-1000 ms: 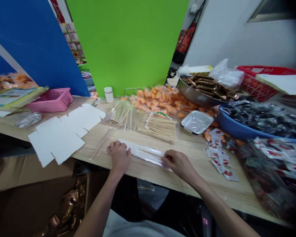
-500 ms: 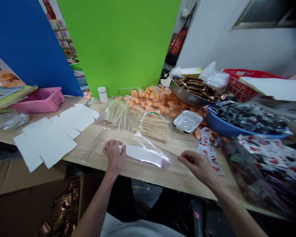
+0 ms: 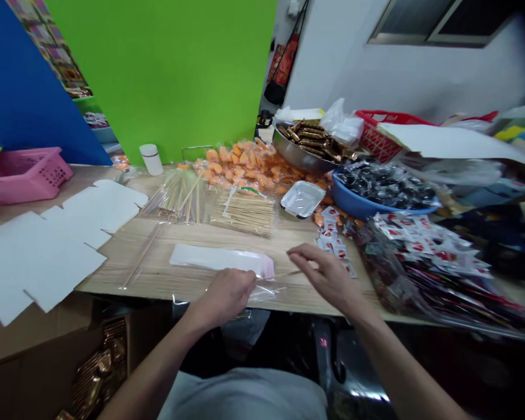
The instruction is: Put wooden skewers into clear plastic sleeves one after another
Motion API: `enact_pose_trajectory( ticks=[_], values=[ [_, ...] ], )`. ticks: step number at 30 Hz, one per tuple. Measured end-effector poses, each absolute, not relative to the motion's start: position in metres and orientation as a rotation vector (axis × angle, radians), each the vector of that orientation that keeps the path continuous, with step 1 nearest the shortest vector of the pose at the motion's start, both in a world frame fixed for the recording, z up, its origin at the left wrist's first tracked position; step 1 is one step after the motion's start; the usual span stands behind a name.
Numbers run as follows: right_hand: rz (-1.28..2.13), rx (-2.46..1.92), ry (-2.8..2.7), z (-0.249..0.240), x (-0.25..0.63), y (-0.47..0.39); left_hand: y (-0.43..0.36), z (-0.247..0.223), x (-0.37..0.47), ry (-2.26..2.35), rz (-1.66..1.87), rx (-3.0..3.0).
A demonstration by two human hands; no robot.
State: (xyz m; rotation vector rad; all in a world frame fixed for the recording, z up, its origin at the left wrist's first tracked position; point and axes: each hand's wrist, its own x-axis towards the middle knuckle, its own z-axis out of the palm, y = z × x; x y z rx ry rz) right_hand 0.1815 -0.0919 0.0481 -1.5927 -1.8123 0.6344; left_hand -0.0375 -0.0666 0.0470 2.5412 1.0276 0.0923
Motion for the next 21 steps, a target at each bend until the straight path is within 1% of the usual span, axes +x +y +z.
enact_pose_trajectory(
  ticks=[2,4,9,13,17,21],
  values=[
    [0.701,-1.596,-1.578,0.043,0.188,-0.090,-0.068,0.043,-0.038,1.045,0.141,2.443],
    [0.805,-1.549,-1.465,0.039,0.180,-0.092,-0.070,0.041,-0.035,1.021,0.213,2.360],
    [1.009,-1.359,-1.621,0.041,0.137,-0.102,-0.075,0.033,-0.023,0.898,0.419,2.198],
    [0.970,-1.377,-1.495,0.042,0.142,-0.102,-0.076,0.032,-0.027,0.932,0.544,2.068],
    [1.036,-1.378,-1.358,0.037,0.157,-0.104,-0.077,0.033,-0.032,0.992,0.619,1.938],
    [0.891,-1.400,-1.401,0.045,0.148,-0.114,-0.082,0.031,-0.029,0.930,0.628,1.744]
  ],
)
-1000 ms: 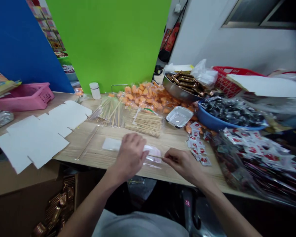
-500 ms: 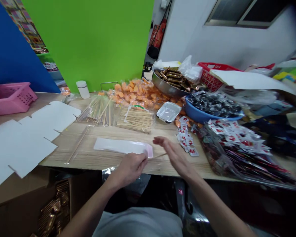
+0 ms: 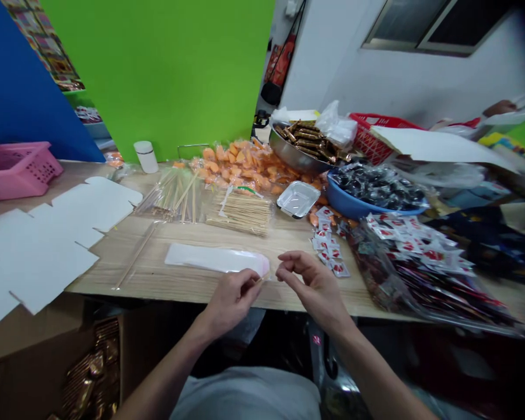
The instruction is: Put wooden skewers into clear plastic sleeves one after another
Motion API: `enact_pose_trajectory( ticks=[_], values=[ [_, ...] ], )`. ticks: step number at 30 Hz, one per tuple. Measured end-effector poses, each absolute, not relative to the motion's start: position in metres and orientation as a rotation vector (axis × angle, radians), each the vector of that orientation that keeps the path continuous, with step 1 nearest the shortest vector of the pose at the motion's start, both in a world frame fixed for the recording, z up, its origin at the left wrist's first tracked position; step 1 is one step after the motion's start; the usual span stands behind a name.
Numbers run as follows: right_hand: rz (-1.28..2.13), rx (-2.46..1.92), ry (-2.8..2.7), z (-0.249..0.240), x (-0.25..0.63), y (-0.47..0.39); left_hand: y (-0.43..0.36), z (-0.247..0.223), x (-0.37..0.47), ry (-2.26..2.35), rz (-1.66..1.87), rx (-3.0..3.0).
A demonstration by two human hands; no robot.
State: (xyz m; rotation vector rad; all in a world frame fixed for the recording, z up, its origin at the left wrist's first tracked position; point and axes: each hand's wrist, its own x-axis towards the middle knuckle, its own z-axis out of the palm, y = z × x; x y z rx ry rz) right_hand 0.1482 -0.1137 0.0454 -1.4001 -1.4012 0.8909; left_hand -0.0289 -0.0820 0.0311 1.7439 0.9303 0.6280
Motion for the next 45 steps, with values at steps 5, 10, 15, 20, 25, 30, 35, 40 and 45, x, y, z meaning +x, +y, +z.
enact_pose_trajectory(
  ticks=[5,10,15,20,25,30,35,40,45],
  values=[
    [0.882,-1.392,-1.543,0.056,0.135,-0.121,-0.086,0.033,-0.026,0.763,0.621,1.496],
    [0.733,-1.378,-1.750,0.054,0.135,-0.121,-0.088,0.031,-0.026,0.775,0.663,1.428],
    [0.520,-1.321,-1.920,0.054,0.135,-0.126,-0.092,0.027,-0.025,0.812,0.625,1.408],
    [0.181,-1.298,-2.052,0.046,0.135,-0.129,-0.095,0.032,-0.022,0.798,0.613,1.565],
    [0.033,-1.314,-2.056,0.035,0.136,-0.132,-0.099,0.036,-0.018,0.842,0.607,1.822],
    [0.078,-1.403,-1.982,0.027,0.134,-0.140,-0.102,0.037,-0.014,0.819,0.579,1.911],
    [0.198,-1.536,-1.769,0.013,0.140,-0.142,-0.104,0.039,-0.012,0.779,0.530,1.922],
    [0.314,-1.643,-1.683,-0.008,0.172,-0.121,-0.102,0.040,-0.016,0.901,0.586,1.760],
    [0.210,-1.849,-1.807,-0.029,0.204,-0.108,-0.095,0.041,-0.023,0.982,0.650,1.577]
  ],
)
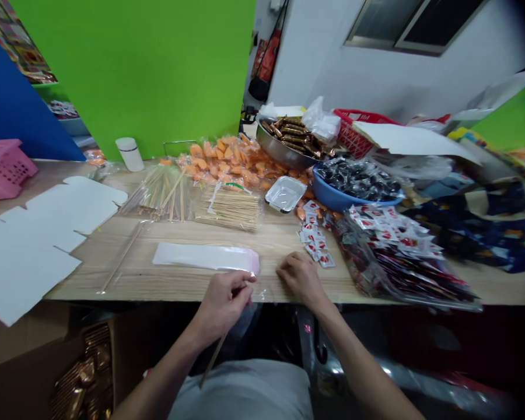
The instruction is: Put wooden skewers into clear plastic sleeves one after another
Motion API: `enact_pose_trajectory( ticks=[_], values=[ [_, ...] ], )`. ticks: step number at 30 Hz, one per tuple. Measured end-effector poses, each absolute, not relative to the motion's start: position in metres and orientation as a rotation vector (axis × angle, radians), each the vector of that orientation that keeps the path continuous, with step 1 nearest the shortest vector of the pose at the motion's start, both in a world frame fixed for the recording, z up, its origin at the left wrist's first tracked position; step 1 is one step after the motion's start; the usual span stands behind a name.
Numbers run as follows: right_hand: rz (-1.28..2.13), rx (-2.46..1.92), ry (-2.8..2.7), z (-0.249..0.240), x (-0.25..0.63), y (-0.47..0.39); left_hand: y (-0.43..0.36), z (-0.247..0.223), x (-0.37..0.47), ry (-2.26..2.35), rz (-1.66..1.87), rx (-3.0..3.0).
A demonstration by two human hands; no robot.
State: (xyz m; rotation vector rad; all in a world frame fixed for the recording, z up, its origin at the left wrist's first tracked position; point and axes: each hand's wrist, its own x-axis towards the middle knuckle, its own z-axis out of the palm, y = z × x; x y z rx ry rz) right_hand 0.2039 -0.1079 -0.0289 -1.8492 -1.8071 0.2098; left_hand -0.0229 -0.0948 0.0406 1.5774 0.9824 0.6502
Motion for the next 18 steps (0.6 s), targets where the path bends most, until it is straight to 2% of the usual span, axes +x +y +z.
enact_pose_trajectory(
  ticks=[5,12,18],
  values=[
    [0.246,-1.734,-1.697,-0.026,0.220,-0.112,-0.090,0.038,-0.024,0.983,0.665,1.485],
    [0.421,-1.619,-1.523,0.005,0.201,-0.130,-0.087,0.034,-0.022,0.993,0.722,1.372],
    [1.068,-1.356,-1.209,0.020,0.141,-0.137,-0.089,0.040,-0.013,0.962,0.827,1.236]
  ],
)
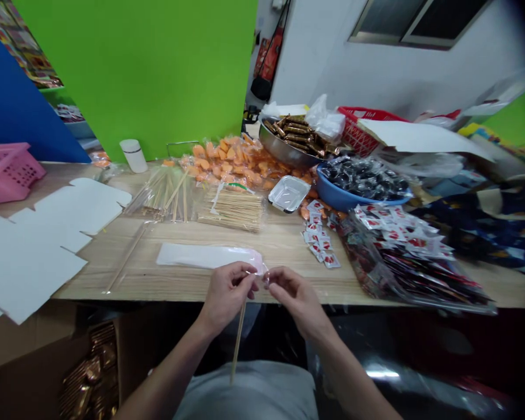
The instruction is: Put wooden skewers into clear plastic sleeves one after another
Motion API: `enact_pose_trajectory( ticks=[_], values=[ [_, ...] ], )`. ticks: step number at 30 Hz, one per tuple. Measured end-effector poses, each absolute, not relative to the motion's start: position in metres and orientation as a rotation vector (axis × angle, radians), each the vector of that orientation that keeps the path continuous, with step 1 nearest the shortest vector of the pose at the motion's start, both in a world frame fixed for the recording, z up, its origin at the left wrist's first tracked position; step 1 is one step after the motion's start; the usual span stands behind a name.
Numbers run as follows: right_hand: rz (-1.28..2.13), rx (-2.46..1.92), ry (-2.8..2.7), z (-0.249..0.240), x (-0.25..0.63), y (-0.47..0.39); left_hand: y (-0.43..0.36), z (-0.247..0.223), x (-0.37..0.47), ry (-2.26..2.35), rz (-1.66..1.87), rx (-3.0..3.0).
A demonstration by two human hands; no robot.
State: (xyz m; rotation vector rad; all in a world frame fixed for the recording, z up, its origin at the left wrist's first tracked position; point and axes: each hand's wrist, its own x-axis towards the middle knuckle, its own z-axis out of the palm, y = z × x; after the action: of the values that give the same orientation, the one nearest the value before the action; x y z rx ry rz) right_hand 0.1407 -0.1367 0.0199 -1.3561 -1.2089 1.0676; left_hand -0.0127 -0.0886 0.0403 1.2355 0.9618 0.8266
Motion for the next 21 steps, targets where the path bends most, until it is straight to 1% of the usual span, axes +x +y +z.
enact_pose_trajectory(
  ticks=[2,5,11,16,21],
  values=[
    [1.134,-1.279,-1.084,0.020,0.122,-0.133,-0.088,0.042,-0.012,0.951,0.830,1.221],
    [1.114,-1.254,-0.958,0.018,0.108,-0.127,-0.086,0.040,-0.017,0.913,0.823,1.164],
    [1.184,-1.180,-0.895,0.014,0.108,-0.128,-0.082,0.025,-0.032,0.715,0.749,0.974],
    [1.171,-1.153,-1.020,0.010,0.112,-0.134,-0.083,0.014,-0.037,0.688,0.737,0.917],
    [1.181,-1.134,-1.147,0.009,0.118,-0.136,-0.084,0.014,-0.040,0.705,0.747,0.885]
  ],
)
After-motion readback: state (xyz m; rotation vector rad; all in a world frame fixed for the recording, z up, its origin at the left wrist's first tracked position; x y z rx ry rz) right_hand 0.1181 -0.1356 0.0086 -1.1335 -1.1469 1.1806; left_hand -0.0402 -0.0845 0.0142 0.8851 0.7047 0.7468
